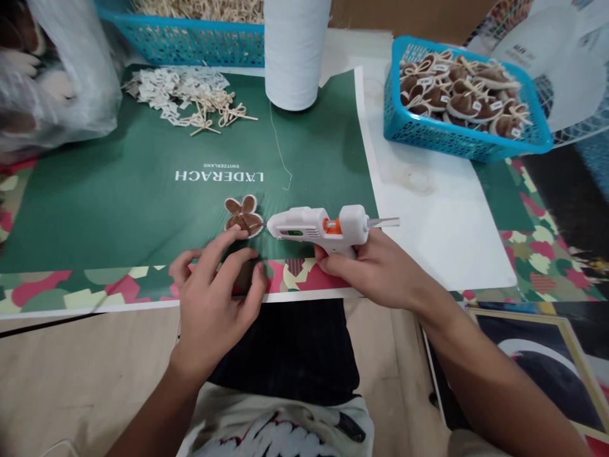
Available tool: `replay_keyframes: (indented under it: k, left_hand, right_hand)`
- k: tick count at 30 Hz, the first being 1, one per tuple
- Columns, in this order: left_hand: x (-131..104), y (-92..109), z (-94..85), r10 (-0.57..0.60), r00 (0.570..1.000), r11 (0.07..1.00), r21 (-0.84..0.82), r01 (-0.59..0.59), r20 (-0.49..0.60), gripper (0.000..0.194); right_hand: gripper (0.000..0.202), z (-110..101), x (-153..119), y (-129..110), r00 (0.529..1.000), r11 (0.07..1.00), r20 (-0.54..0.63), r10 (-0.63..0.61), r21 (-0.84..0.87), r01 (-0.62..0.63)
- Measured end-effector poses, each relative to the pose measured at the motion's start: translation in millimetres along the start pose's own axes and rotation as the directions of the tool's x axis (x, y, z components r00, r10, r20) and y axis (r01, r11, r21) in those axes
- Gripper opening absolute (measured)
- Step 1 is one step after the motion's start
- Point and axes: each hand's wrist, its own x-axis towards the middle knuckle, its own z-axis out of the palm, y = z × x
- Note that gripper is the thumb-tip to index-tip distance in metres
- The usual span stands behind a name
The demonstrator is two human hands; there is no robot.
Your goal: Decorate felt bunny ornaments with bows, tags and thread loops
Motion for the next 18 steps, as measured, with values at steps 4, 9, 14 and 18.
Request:
replay_keyframes:
  k: [4,9,14,18]
  left_hand:
    - [-0.7,-0.3,0.4,0.001,1.000,1.000,0.005,-0.001,-0.002,0.010]
    - [-0.7,-1.4,0.8,0.011,1.000,1.000,-0.005,-0.011,-0.001,0.009]
    - [0.1,-2.0,0.1,0.023,1.000,0.999,-0.027,-0.023,0.010,0.011]
    - [-0.6,-3.0,-0.2,0.031,0.999,0.998,-0.046,-0.031,0.011,0.012]
  right_hand:
    - [0.013,1.1,0.0,2.9,1.000,1.000,-0.011,0.010,-0.027,-0.010]
    - [0.014,2.6,-4.0,2.9,1.000,0.999,-0.019,0.001,0.051,0.000]
    - [0.010,5.8,-5.7,1.3,0.999,0.953,-0.034,0.013,0.302,-0.003]
    - [0.013,0.3,-4.0,8.3,0.997,0.877,-0.075,0.033,0.481,0.007]
